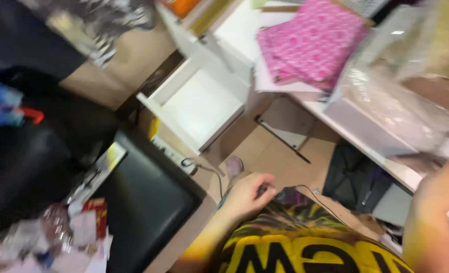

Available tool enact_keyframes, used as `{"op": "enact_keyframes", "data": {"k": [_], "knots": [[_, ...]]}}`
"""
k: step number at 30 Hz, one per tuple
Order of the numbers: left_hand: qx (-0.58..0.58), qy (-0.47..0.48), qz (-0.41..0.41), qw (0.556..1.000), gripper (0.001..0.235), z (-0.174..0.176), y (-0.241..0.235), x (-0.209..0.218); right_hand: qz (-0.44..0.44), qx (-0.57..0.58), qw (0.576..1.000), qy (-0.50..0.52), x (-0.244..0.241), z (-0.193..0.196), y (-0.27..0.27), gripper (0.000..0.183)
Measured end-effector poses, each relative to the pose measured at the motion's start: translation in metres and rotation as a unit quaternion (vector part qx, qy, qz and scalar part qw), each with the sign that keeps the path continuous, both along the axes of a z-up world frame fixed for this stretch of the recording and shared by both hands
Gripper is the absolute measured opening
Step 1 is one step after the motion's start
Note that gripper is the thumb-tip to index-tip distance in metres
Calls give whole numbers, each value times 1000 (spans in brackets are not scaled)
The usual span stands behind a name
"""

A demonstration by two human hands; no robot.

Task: The person unpacks bubble wrap and a cardboard insert, then places small green glass bowls into the compartments of the insert. They handle the items one at a time and arrange them in the tray.

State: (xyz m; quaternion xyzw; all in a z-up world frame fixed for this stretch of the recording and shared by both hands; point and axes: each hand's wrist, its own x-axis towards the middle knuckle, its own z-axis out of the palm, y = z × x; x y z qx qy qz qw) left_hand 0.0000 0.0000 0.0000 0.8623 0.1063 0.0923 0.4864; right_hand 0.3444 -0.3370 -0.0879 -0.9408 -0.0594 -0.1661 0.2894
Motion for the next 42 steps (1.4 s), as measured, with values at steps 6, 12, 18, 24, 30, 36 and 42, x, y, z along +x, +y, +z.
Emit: {"op": "enact_keyframes", "data": {"k": [6,12,18,24,30,36,42], "knots": [[-323,47,58,943,64,-56,-7,24,304,104,937,-134,-161,59,121,73],[-422,63,-67,902,98,-105,-36,84,570,133,791,-178,-188,75,192,61],[-706,-167,-144,673,78,-134,-38,83,723,-59,640,-252,-243,56,233,51],[-744,-124,-107,647,95,-140,-19,3,809,17,557,-184,-308,73,289,41],[-802,-182,37,568,82,-70,31,-87,796,36,587,-145,-341,13,327,59],[-794,-231,1,562,95,-43,63,-216,660,95,696,265,-368,-18,350,71],[-871,-285,-143,375,73,-71,69,-209,287,200,516,782,-400,9,362,63]]}}
